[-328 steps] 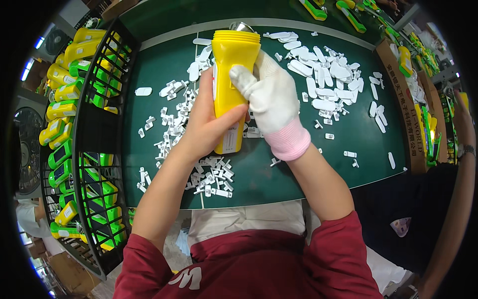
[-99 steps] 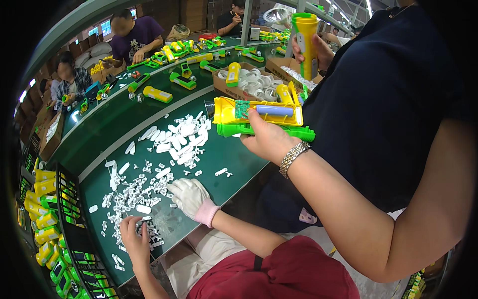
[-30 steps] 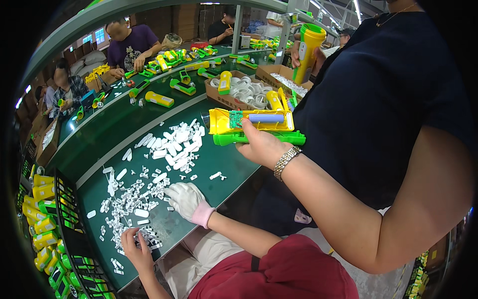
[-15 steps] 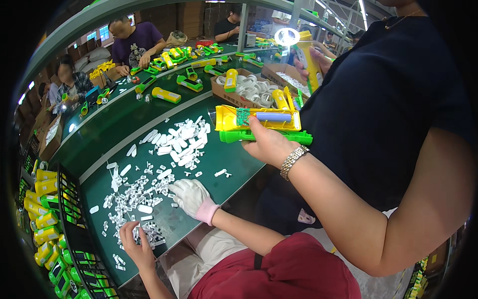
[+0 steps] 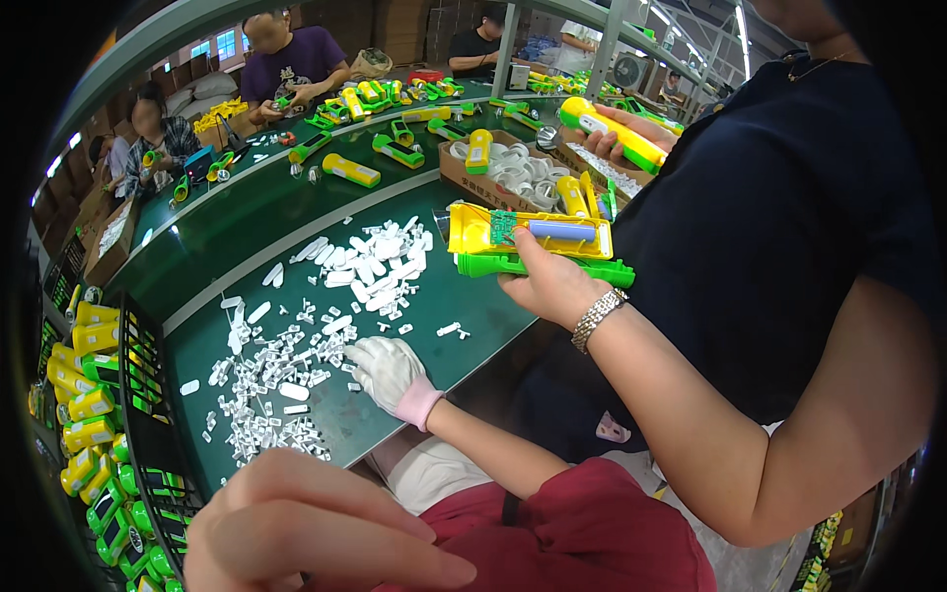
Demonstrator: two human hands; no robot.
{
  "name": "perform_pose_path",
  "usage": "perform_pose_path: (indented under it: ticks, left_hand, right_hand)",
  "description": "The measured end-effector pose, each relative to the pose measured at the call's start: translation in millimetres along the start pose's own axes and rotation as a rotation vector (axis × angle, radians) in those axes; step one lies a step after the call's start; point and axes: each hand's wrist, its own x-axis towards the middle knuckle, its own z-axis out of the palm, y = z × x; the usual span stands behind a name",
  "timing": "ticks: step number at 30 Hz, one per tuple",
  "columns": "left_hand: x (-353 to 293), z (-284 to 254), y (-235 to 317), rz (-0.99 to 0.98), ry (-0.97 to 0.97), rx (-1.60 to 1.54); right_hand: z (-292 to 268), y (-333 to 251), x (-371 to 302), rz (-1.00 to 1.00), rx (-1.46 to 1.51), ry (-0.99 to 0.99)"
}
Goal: The person assembles flashlights by hand, joining casing pieces together and installing switch components and covers onto the bodies.
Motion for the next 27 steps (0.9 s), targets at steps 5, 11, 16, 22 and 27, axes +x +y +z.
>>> perform_pose_path:
  ticks: [5, 11, 16, 22, 27]
  left_hand:
    - [21, 17, 37, -0.602, 0.186, -0.064]
    - [5, 12, 20, -0.277, 0.028, -0.197]
    - [-7, 11, 26, -0.371, -0.037, -0.313]
    - [-5, 0, 10, -0.199, -0.241, -0.203]
    - [-7, -1, 4, -0.152, -0.288, -0.211]
  right_hand:
    - [1, 9, -1, -0.036, 0.008, 0.094]
    - [2, 5, 0, -0.059, -0.019, 0.106]
    - [-1, 5, -1, -0.003, 0.032, 0.023]
    - [1, 8, -2, -0.001, 0.011, -0.012]
    - [9, 12, -4, -0.016, 0.017, 0.022]
